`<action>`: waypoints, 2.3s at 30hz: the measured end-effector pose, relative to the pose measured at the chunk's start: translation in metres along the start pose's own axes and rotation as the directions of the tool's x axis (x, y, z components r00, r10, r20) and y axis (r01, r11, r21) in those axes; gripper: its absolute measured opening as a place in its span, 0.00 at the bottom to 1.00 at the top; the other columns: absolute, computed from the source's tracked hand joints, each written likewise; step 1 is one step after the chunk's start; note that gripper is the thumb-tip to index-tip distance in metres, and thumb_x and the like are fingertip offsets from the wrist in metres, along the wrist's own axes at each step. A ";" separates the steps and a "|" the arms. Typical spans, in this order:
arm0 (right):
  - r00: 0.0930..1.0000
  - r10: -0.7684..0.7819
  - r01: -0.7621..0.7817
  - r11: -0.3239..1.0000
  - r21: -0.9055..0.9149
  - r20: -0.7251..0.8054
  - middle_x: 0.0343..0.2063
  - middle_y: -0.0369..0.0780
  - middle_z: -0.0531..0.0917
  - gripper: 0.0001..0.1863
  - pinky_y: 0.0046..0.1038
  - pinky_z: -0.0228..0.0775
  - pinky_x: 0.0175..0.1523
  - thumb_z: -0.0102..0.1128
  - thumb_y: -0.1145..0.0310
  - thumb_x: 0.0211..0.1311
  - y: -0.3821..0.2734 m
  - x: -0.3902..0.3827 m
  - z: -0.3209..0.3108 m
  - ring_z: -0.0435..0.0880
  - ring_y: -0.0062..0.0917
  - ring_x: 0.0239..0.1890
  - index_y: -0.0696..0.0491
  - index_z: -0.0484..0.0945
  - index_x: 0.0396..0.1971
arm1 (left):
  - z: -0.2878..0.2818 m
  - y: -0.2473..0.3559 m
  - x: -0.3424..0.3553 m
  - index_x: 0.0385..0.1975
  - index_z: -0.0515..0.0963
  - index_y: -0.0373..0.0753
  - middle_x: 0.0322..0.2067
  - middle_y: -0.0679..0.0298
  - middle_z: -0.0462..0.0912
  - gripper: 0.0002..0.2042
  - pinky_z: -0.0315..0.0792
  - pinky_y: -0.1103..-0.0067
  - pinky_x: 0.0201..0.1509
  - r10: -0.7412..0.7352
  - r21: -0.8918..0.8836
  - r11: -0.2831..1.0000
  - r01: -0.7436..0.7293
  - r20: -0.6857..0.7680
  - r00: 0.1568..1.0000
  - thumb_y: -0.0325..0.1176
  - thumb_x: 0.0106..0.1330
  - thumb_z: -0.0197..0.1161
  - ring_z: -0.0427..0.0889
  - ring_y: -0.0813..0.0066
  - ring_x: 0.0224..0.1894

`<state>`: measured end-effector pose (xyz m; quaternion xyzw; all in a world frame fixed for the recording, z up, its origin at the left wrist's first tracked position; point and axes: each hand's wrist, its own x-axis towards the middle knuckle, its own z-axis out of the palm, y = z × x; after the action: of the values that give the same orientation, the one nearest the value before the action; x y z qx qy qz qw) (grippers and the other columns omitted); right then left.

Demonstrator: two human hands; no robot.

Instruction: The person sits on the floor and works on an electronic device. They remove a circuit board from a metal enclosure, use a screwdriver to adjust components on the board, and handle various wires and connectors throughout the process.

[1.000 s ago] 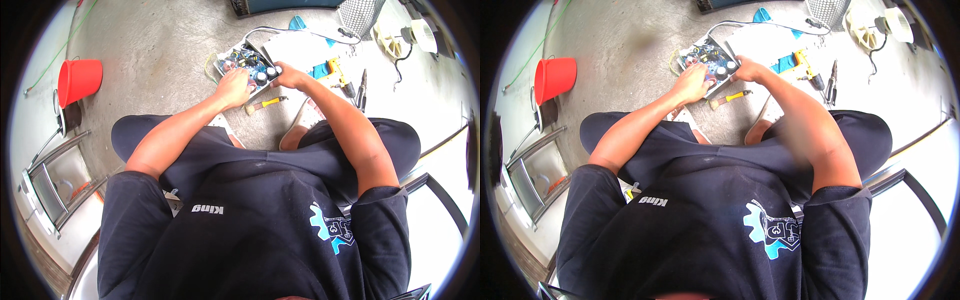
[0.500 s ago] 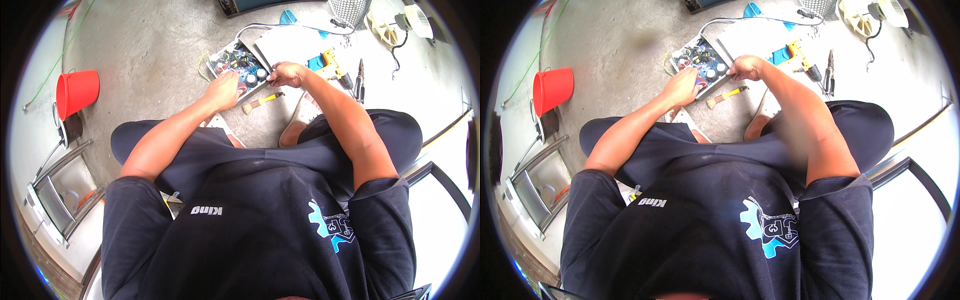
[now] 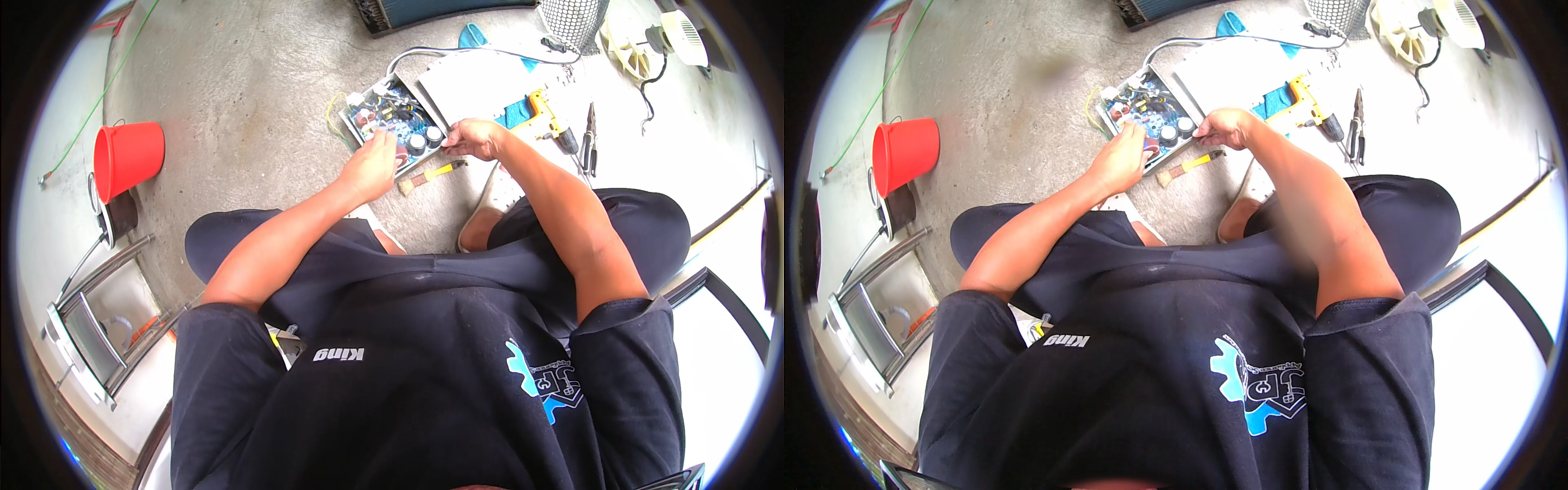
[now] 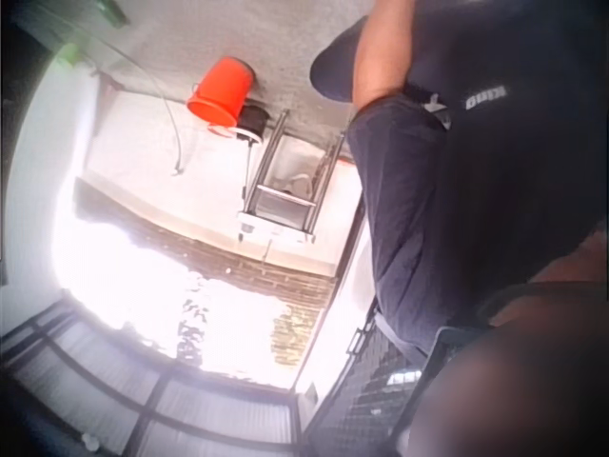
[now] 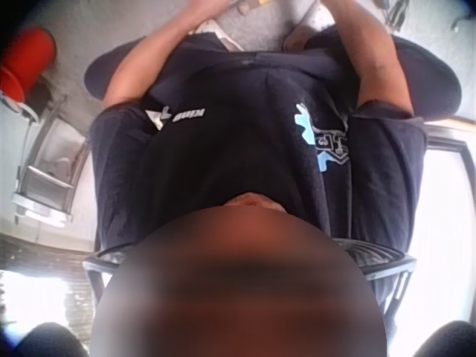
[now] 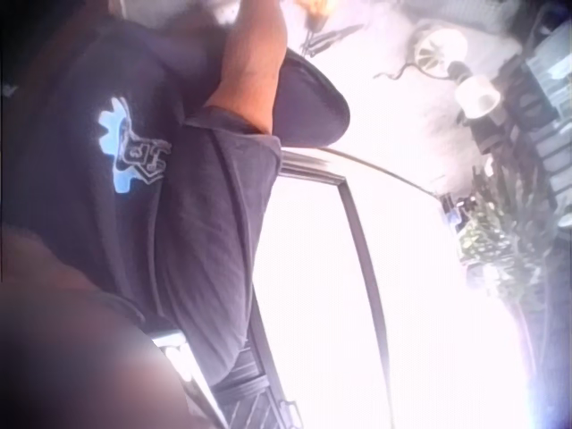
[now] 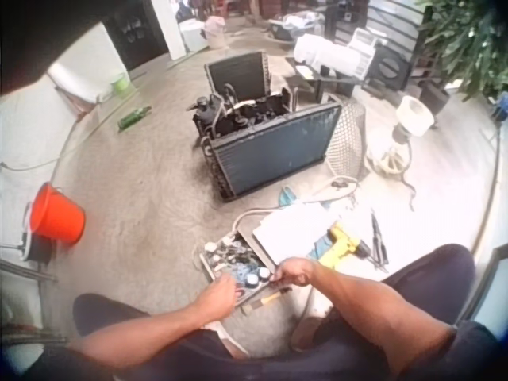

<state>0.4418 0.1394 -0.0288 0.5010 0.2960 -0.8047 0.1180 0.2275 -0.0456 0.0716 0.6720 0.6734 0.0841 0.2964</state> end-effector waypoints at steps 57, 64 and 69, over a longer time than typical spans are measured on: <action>0.975 -0.210 0.214 0.768 -0.603 0.078 0.59 0.43 0.84 0.49 0.40 0.78 0.67 0.82 0.64 0.47 -0.047 -0.037 -0.026 0.85 0.33 0.58 0.46 0.73 0.74 | -0.168 -0.063 0.048 0.66 0.80 0.33 0.50 0.63 0.86 0.25 0.77 0.75 0.54 -0.099 -0.662 0.706 0.253 0.261 0.960 0.49 0.82 0.59 0.82 0.77 0.45; 0.979 -0.187 0.188 0.687 -0.702 0.079 0.63 0.45 0.83 0.52 0.42 0.78 0.64 0.81 0.61 0.48 -0.044 -0.033 -0.008 0.85 0.36 0.57 0.46 0.70 0.77 | -0.189 -0.106 0.055 0.63 0.80 0.30 0.45 0.63 0.86 0.20 0.81 0.76 0.49 -0.146 -0.870 0.424 0.253 0.210 0.967 0.41 0.85 0.57 0.84 0.74 0.42; 0.979 -0.156 0.203 0.699 -0.686 0.131 0.64 0.45 0.82 0.52 0.42 0.77 0.63 0.81 0.61 0.49 -0.051 -0.026 0.000 0.83 0.37 0.59 0.46 0.69 0.78 | -0.204 -0.140 0.052 0.55 0.81 0.33 0.44 0.61 0.84 0.15 0.82 0.75 0.51 -0.165 -0.928 0.263 0.264 0.226 0.960 0.40 0.85 0.57 0.85 0.73 0.44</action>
<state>0.4295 0.1771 0.0119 0.3633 0.6197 -0.6574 0.2278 0.0071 0.0508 0.1501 0.2704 0.5630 0.3973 0.6724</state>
